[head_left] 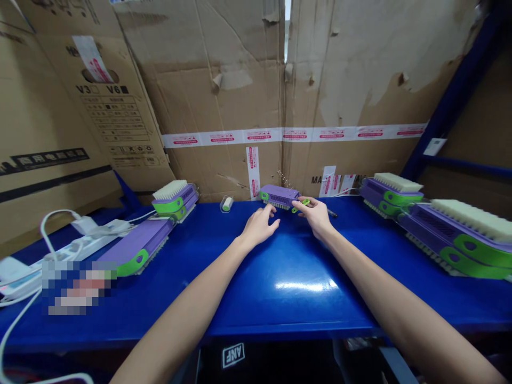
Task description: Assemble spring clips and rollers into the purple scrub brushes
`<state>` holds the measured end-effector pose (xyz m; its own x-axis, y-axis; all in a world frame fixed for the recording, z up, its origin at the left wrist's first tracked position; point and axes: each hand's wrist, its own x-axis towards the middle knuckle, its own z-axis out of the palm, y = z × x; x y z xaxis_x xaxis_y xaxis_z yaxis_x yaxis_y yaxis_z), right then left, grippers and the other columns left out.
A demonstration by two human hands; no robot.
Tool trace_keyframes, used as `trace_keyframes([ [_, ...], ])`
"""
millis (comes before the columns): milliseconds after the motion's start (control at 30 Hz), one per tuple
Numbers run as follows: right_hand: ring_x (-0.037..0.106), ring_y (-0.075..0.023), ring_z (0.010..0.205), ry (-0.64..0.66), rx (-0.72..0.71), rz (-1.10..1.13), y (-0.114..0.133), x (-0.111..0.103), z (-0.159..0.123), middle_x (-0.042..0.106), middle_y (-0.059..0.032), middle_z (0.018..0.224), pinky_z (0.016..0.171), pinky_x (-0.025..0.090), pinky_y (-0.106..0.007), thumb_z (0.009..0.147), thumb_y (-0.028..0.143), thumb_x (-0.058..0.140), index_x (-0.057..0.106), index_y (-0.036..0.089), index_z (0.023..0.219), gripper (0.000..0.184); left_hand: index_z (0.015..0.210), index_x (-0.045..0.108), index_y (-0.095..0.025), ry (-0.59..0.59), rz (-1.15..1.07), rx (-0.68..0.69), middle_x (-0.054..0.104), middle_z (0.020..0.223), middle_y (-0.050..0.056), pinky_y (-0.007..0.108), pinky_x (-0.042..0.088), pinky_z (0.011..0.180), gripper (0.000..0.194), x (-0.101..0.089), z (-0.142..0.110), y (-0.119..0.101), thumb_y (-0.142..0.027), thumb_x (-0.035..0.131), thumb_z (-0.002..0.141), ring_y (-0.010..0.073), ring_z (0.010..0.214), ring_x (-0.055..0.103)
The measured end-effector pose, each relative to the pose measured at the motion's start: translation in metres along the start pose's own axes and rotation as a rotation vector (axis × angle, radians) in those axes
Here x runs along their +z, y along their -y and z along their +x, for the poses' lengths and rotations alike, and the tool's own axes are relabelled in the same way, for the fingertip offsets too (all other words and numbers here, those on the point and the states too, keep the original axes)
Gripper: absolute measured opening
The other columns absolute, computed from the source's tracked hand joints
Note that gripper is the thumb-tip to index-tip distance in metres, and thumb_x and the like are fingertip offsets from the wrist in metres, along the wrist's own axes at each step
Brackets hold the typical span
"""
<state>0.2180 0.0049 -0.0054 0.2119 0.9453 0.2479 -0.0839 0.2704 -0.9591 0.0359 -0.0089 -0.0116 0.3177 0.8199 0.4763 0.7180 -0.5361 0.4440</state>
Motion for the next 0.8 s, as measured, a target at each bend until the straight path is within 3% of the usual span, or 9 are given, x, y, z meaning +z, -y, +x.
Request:
trace_keyframes([
  [167, 0.062, -0.0157, 0.074, -0.044, 0.021, 0.089, -0.005, -0.008, 0.009, 0.065, -0.0043, 0.085, 0.056, 0.049, -0.025, 0.043, 0.04, 0.085, 0.063, 0.015, 0.09, 0.057, 0.11, 0.053, -0.018, 0.075, 0.21, 0.021, 0.066, 0.101, 0.009, 0.035, 0.047, 0.085, 0.028, -0.003, -0.001, -0.001, -0.028, 0.055, 0.083, 0.023, 0.098, 0.061],
  [300, 0.061, -0.0146, 0.074, 0.021, 0.067, 0.122, -0.005, -0.006, 0.006, 0.065, -0.005, 0.09, 0.055, 0.051, -0.024, 0.046, 0.037, 0.085, 0.063, 0.016, 0.089, 0.053, 0.115, 0.051, -0.015, 0.117, 0.316, 0.046, 0.065, 0.106, 0.011, 0.037, 0.045, 0.087, 0.034, -0.004, -0.001, -0.004, -0.029, 0.054, 0.084, 0.0246, 0.101, 0.059],
  [400, 0.06, -0.0127, 0.068, 0.101, 0.122, 0.131, -0.003, -0.004, 0.002, 0.067, -0.004, 0.08, 0.053, 0.049, -0.022, 0.051, 0.038, 0.084, 0.063, 0.015, 0.089, 0.048, 0.117, 0.05, -0.015, 0.121, 0.373, 0.048, 0.064, 0.107, 0.012, 0.037, 0.044, 0.087, 0.036, -0.004, -0.001, -0.004, -0.029, 0.054, 0.085, 0.0258, 0.103, 0.058],
  [533, 0.057, -0.0112, 0.058, 0.126, 0.1, 0.097, 0.002, -0.002, -0.002, 0.065, -0.0021, 0.065, 0.048, 0.043, -0.02, 0.056, 0.041, 0.081, 0.062, 0.015, 0.091, 0.048, 0.111, 0.051, -0.014, 0.064, 0.414, 0.002, 0.064, 0.105, 0.012, 0.037, 0.043, 0.085, 0.031, -0.006, 0.0, -0.004, -0.03, 0.054, 0.085, 0.0273, 0.1, 0.058],
  [800, 0.052, -0.0096, 0.048, 0.1, -0.019, 0.006, 0.005, 0.003, -0.008, 0.066, -0.0013, 0.065, 0.041, 0.037, -0.02, 0.059, 0.048, 0.076, 0.057, 0.014, 0.103, 0.058, 0.11, 0.051, -0.012, -0.097, 0.442, -0.127, 0.065, 0.098, 0.016, 0.037, 0.044, 0.08, 0.037, -0.01, 0.002, -0.009, -0.041, 0.051, 0.088, 0.0299, 0.096, 0.061],
])
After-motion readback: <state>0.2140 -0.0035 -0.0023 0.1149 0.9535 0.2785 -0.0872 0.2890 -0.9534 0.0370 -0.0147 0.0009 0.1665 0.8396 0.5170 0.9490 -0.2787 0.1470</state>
